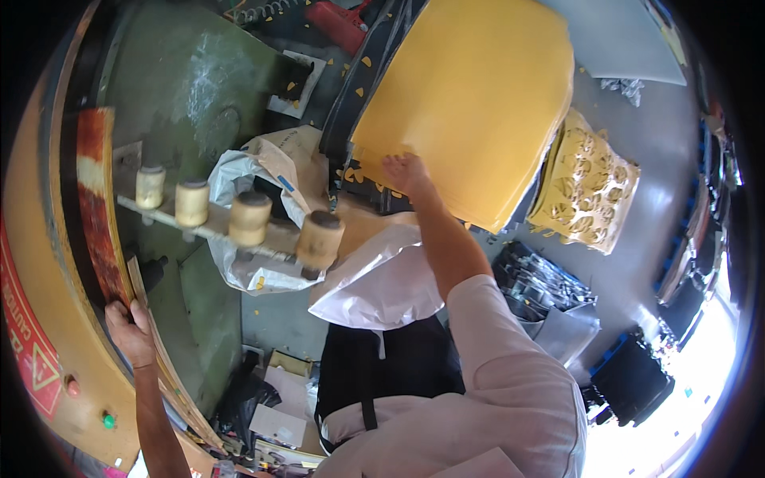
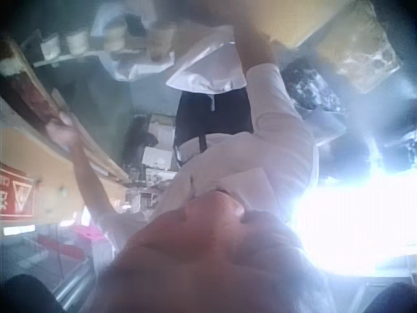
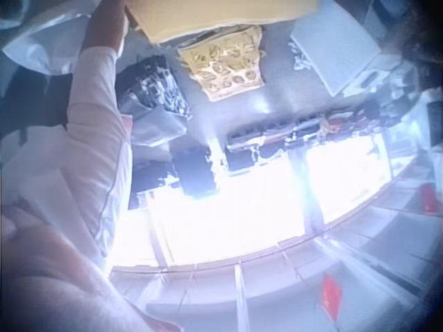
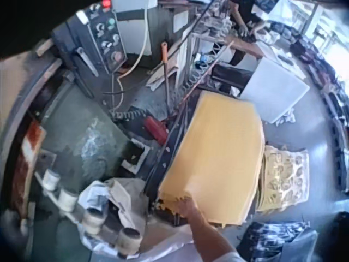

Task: The person removes excess vinyl from a yellow sheet using a weeding tool and scissors, then scrapes the surface and places the cutout on a nearby chair. They then handle a white sheet, aligning and smoothing it on the work surface.

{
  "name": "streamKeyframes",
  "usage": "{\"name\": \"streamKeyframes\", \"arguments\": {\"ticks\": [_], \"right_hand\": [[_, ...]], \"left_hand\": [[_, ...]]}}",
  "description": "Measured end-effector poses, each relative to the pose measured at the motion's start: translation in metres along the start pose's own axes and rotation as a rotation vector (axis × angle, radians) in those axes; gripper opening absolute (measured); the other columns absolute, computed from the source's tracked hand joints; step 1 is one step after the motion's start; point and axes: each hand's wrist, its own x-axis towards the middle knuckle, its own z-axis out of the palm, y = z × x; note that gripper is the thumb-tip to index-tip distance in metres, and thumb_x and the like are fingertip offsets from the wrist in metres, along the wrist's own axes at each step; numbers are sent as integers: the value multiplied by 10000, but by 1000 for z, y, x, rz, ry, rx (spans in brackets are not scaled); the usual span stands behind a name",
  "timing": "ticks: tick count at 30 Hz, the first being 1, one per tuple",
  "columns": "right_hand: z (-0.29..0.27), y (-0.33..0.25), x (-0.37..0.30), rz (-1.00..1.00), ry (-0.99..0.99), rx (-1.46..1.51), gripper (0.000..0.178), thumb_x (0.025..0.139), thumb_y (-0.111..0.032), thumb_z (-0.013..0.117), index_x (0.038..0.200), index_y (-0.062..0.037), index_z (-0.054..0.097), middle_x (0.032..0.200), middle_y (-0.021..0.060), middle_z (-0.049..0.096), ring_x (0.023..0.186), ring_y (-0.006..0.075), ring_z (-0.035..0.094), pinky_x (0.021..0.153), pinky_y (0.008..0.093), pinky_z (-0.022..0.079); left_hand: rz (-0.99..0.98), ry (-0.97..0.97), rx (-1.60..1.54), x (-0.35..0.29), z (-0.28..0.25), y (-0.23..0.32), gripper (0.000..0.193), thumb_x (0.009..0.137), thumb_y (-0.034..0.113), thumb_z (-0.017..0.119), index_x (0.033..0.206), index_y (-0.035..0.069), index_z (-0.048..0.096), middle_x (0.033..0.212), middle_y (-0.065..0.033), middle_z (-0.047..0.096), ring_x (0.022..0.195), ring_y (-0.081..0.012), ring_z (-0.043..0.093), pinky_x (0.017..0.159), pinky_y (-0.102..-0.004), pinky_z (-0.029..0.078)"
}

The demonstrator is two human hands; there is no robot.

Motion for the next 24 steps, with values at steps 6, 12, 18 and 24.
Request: {"name": "streamKeyframes", "arguments": {"ticks": [6, 12, 18, 24], "right_hand": [[71, 75, 69, -4, 100, 358, 730, 1115, -456, 518, 1606, 29, 281, 1593, 197, 439, 1438, 387, 496, 1195, 599, 413], [80, 88, 76, -97, 137, 451, 872, 1049, -617, 592, 1556, 53, 360, 1507, 183, 530, 1342, 309, 581, 1143, 508, 502], [68, 79, 80, -62, 117, 444, 848, 1032, -686, 565, 1441, 54, 495, 1350, 147, 640, 1197, 250, 665, 970, 373, 622], [55, 81, 74, 5, -517, 530, 667, 1021, -724, 543, 1071, -62, 616, 874, 50, 616, 759, 166, 638, 682, 258, 595]], "left_hand": [[82, 39, 21, -1, 1, -10, 343, 1063, 320, 625, 986, 17, 484, 856, -155, 439, 779, -379, 486, 754, -477, 447], [22, -58, 42, -5, -5, -15, 350, 1083, 343, 586, 1015, 19, 473, 884, -164, 456, 806, -382, 502, 774, -469, 457], [38, -60, 80, -7, -4, -18, 338, 1096, 339, 563, 1040, 17, 480, 900, -176, 476, 819, -395, 514, 784, -474, 462], [49, -52, 80, -5, -4, -17, 324, 1101, 329, 555, 1052, 15, 487, 900, -179, 486, 820, -410, 524, 791, -483, 464]]}}
